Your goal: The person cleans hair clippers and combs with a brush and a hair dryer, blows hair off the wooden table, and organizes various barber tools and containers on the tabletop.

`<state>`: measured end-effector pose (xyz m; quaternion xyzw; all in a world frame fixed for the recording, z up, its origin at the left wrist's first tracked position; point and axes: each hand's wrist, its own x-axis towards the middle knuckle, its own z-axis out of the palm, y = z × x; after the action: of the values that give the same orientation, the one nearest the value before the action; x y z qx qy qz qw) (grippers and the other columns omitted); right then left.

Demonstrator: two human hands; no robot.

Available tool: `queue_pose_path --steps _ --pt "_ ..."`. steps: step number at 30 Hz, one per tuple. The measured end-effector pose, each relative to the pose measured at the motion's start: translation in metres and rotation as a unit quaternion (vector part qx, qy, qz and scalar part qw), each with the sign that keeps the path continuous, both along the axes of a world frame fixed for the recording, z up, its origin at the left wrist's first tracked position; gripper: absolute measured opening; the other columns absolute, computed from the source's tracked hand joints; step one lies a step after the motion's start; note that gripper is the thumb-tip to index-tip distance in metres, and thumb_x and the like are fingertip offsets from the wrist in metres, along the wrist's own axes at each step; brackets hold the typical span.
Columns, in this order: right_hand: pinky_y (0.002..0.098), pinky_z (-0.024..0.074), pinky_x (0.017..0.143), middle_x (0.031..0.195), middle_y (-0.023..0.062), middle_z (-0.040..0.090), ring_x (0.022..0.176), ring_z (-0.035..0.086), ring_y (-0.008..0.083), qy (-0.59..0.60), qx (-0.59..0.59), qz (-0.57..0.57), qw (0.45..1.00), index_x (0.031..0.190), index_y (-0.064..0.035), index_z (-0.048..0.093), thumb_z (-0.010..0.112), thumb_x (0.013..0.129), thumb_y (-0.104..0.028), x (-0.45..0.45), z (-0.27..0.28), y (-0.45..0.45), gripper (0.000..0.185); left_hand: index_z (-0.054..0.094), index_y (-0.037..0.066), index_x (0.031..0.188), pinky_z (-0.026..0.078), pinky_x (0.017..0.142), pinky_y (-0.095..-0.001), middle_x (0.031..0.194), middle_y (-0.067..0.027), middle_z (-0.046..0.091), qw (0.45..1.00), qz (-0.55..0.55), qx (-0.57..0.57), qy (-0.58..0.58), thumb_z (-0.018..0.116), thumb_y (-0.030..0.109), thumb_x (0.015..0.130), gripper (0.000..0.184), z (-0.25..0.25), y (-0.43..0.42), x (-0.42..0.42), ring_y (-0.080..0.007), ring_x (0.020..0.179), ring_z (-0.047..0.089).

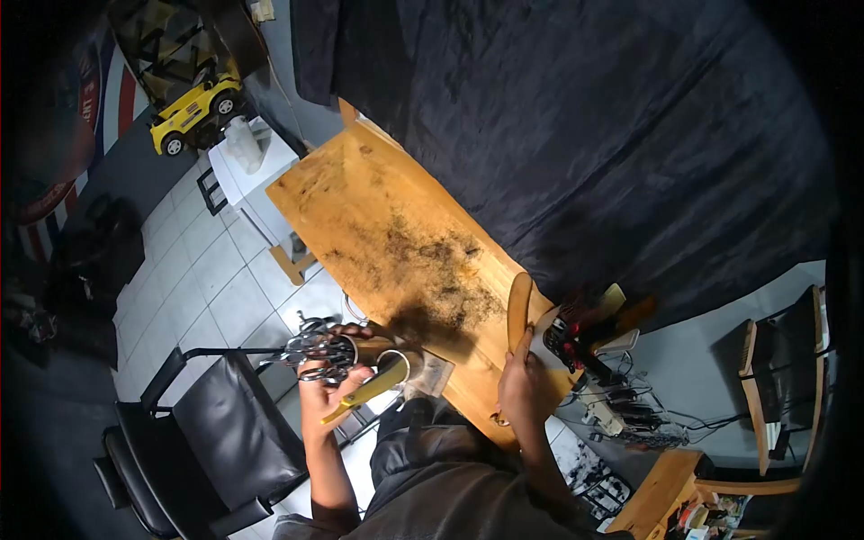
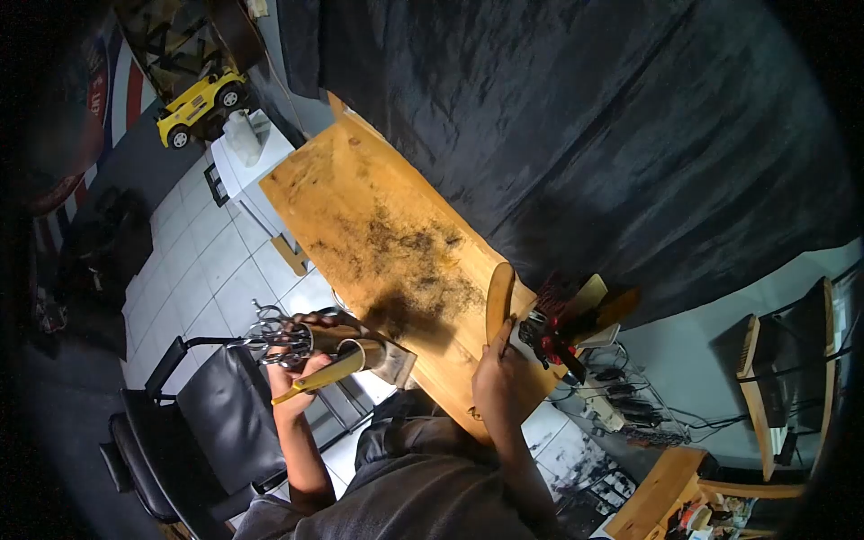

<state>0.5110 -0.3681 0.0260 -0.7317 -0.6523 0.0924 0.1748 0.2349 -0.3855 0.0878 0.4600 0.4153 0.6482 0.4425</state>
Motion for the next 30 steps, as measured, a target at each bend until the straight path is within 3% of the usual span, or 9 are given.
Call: queue_pose_path --steps 6,10,12,13,16,21,24,29,30 --pt "0.0519 0.0498 0.063 0.076 0.0267 0.063 0.074 0.064 0.0438 0.204 -0.156 0.102 0.961 0.135 -0.0033 0.05 0.056 0.096 -0.022 -0.032 0.003 0.012 0.043 0.052 -0.002 0.125 0.053 0.092 -0.0347 0.119 -0.016 0.062 0.998 0.044 0.036 0.039 0.073 -0.006 0.081 0.049 0.012 0.002 -0.004 -0.0231 0.111 0.061" --pt "0.0533 0.0503 0.07 0.085 0.0279 0.064 0.084 0.063 0.0454 0.218 -0.128 0.35 0.902 0.121 -0.0045 0.06 0.055 0.097 -0.026 -0.069 -0.005 0.0 0.033 0.052 -0.001 0.125 0.052 0.088 -0.0312 0.119 -0.0157 0.061 0.997 0.067 0.023 0.031 0.074 -0.005 0.081 0.049 0.018 0.005 -0.001 -0.0219 0.109 0.061" --pt "0.0527 0.0505 0.072 0.097 0.0283 0.065 0.089 0.064 0.0444 0.208 -0.097 0.293 0.928 0.126 -0.0055 0.059 0.054 0.098 -0.028 -0.07 -0.003 0.004 0.036 0.052 -0.001 0.125 0.052 0.087 -0.03 0.119 -0.0153 0.062 0.995 0.071 0.034 0.067 0.074 -0.005 0.081 0.048 0.022 0.007 -0.005 -0.0211 0.109 0.061" --pt "0.0524 0.0507 0.072 0.1 0.0282 0.064 0.09 0.064 0.0443 0.183 -0.094 0.236 0.95 0.129 -0.0063 0.058 0.054 0.098 -0.028 -0.064 0.002 0.011 0.038 0.05 -0.002 0.13 0.047 0.099 -0.0385 0.118 -0.0151 0.061 0.994 0.071 0.008 0.08 0.073 0.004 0.085 0.051 0.023 0.006 -0.008 -0.0262 0.112 0.06" --pt "0.0512 0.0518 0.073 0.102 0.0257 0.065 0.087 0.065 0.044 0.177 -0.048 0.079 0.98 0.143 -0.0145 0.047 0.054 0.098 -0.028 -0.044 0.022 0.044 0.048 0.054 -0.001 0.123 0.052 0.089 -0.031 0.118 -0.0144 0.063 0.996 0.081 -0.008 0.021 0.075 -0.003 0.081 0.047 0.023 0.008 -0.008 -0.0202 0.107 0.061" --pt "0.0481 0.0528 0.068 0.099 0.0227 0.065 0.08 0.065 0.0417 -0.065 0.041 0.053 0.996 0.149 -0.0244 0.038 0.055 0.098 -0.022 -0.013 -0.011 0.093 0.054 0.053 -0.001 0.123 0.052 0.09 -0.0314 0.117 -0.0138 0.063 0.996 0.079 -0.013 0.042 0.075 -0.003 0.081 0.048 0.02 0.015 -0.012 -0.02 0.106 0.062" --pt "0.0481 0.0525 0.069 0.101 0.0235 0.065 0.083 0.066 0.0416 -0.065 0.059 0.064 0.994 0.148 -0.023 0.041 0.057 0.096 -0.015 -0.015 -0.009 0.101 0.055 0.054 -0.001 0.123 0.053 0.087 -0.0298 0.116 -0.013 0.064 0.996 0.082 -0.029 0.019 0.075 -0.003 0.081 0.046 0.02 0.022 -0.014 -0.0178 0.103 0.062" --pt "0.0464 0.0526 0.075 0.102 0.0255 0.066 0.094 0.065 0.0426 0.215 -0.018 0.18 0.96 0.132 -0.011 0.057 0.058 0.091 -0.007 -0.059 -0.014 0.106 0.041 0.062 -0.002 0.11 0.053 0.074 -0.0252 0.102 -0.0091 0.068 0.992 0.106 -0.065 0.028 0.073 -0.004 0.083 0.03 0.019 0.041 0.0 -0.0124 0.084 0.065" --pt "0.0464 0.0525 0.075 0.102 0.025 0.066 0.095 0.064 0.0435 0.295 -0.034 0.294 0.909 0.126 -0.0085 0.06 0.059 0.091 -0.011 -0.071 -0.002 0.091 0.035 0.064 -0.002 0.105 0.053 0.073 -0.0246 0.096 -0.0077 0.069 0.992 0.098 -0.076 0.035 0.074 -0.004 0.083 0.024 0.012 0.045 0.004 -0.0117 0.08 0.065"
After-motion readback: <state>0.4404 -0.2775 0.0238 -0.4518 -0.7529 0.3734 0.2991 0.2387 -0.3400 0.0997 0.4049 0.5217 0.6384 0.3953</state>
